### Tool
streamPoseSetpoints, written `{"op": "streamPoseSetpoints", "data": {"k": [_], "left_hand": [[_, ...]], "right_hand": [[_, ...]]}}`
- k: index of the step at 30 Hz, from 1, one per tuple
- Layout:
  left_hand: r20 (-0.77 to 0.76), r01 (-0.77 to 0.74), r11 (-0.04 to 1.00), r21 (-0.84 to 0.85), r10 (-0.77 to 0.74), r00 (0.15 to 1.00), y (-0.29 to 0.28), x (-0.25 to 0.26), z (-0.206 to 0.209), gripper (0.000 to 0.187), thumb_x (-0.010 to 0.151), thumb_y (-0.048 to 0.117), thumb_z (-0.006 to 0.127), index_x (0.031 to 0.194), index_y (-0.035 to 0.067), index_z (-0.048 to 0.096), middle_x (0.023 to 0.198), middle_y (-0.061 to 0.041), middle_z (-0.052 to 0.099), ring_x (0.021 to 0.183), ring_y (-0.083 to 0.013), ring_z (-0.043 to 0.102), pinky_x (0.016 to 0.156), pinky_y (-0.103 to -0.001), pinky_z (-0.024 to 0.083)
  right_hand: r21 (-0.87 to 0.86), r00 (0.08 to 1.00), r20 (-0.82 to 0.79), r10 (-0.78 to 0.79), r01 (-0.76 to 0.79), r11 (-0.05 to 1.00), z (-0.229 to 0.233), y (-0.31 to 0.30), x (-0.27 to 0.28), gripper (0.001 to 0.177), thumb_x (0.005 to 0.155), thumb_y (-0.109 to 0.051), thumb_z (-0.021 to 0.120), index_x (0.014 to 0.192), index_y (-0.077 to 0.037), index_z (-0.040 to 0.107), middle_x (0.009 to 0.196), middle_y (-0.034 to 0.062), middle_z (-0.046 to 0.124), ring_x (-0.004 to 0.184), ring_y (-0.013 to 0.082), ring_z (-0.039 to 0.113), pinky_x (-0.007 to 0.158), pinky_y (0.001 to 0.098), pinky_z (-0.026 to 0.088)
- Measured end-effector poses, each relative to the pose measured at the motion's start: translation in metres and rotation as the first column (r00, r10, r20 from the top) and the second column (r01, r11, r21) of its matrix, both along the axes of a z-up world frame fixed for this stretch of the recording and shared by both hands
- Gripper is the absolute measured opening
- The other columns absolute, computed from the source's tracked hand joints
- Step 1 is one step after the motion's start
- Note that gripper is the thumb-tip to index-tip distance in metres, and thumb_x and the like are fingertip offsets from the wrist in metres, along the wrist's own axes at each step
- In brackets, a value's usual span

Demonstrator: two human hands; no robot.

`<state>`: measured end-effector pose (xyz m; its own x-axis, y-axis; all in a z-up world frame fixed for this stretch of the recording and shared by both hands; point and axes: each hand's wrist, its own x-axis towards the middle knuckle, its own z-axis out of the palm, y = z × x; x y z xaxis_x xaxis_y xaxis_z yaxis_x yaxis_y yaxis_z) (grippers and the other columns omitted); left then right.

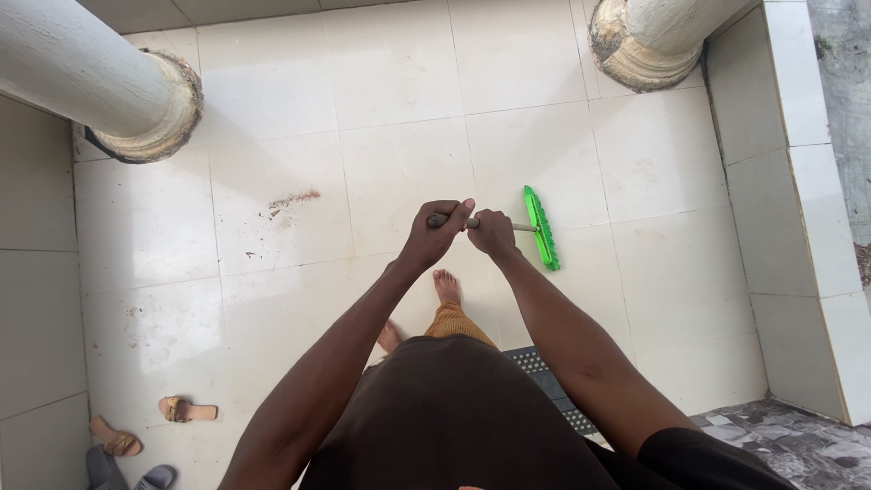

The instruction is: Sweeping a tiled entryway floor using a long-handled brush.

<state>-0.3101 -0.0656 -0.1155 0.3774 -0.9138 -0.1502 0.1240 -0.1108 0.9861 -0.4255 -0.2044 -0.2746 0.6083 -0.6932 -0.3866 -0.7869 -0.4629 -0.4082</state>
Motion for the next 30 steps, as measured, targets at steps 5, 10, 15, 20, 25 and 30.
{"op": "streamPoseSetpoints", "data": {"k": [5,10,15,20,25,30], "left_hand": [[0.126,-0.014,0.998,0.058,0.007,0.992,0.042,0.072,0.068,0.052,0.103,0.035,0.064,0.064,0.001,0.059,0.056,0.002,0.055,0.058,-0.0054,0.050,0.057,-0.027,0.043],[0.257,-0.080,0.990,0.113,0.049,0.965,0.079,0.129,0.132,0.055,0.103,0.033,0.063,0.057,0.004,0.052,0.051,0.002,0.044,0.051,-0.0063,0.044,0.053,-0.027,0.044],[0.396,-0.181,0.970,0.160,0.105,0.912,0.119,0.160,0.143,0.060,0.102,0.030,0.064,0.054,0.010,0.034,0.050,0.004,0.028,0.047,-0.0078,0.027,0.045,-0.031,0.030],[0.430,-0.237,0.958,0.160,0.148,0.890,0.169,0.159,0.139,0.061,0.103,0.033,0.064,0.055,0.012,0.032,0.050,0.005,0.025,0.049,-0.0083,0.022,0.046,-0.034,0.021],[0.405,-0.242,0.960,0.144,0.165,0.899,0.192,0.129,0.147,0.060,0.101,0.037,0.065,0.052,0.012,0.040,0.047,0.006,0.029,0.046,-0.0082,0.025,0.045,-0.033,0.021],[0.336,-0.198,0.980,-0.035,0.198,0.921,0.192,0.095,0.133,0.060,0.103,0.036,0.065,0.055,0.006,0.043,0.051,0.004,0.029,0.051,-0.0086,0.025,0.048,-0.033,0.023]], "right_hand": [[0.053,0.997,0.077,-0.020,0.016,0.998,0.045,0.069,0.089,0.029,0.093,-0.031,0.059,0.085,-0.009,0.077,0.085,0.0191,0.074,0.085,0.0389,0.072,0.079,0.0505,0.056],[0.221,0.978,0.165,-0.129,0.090,0.971,0.108,0.133,0.177,0.038,0.096,-0.036,0.052,0.085,-0.008,0.074,0.083,0.0177,0.075,0.082,0.0373,0.074,0.076,0.0499,0.057],[0.389,0.955,0.278,-0.104,-0.013,0.921,0.125,0.193,0.231,0.048,0.093,-0.045,0.054,0.083,-0.002,0.072,0.083,0.0157,0.077,0.080,0.0310,0.074,0.072,0.0484,0.056],[0.449,0.962,0.268,0.057,-0.177,0.876,0.151,0.233,0.228,0.040,0.094,-0.044,0.055,0.101,-0.007,0.067,0.089,0.0118,0.075,0.088,0.0284,0.074,0.073,0.0459,0.055],[0.295,0.934,0.234,0.270,-0.333,0.896,0.151,0.231,0.198,0.031,0.094,-0.038,0.059,0.102,-0.008,0.065,0.091,0.0073,0.074,0.091,0.0248,0.073,0.074,0.0438,0.054],[0.184,0.964,0.215,0.155,-0.196,0.963,0.179,0.215,0.146,0.029,0.094,-0.038,0.062,0.097,-0.009,0.064,0.087,0.0058,0.074,0.085,0.0264,0.073,0.071,0.0449,0.056]]}}
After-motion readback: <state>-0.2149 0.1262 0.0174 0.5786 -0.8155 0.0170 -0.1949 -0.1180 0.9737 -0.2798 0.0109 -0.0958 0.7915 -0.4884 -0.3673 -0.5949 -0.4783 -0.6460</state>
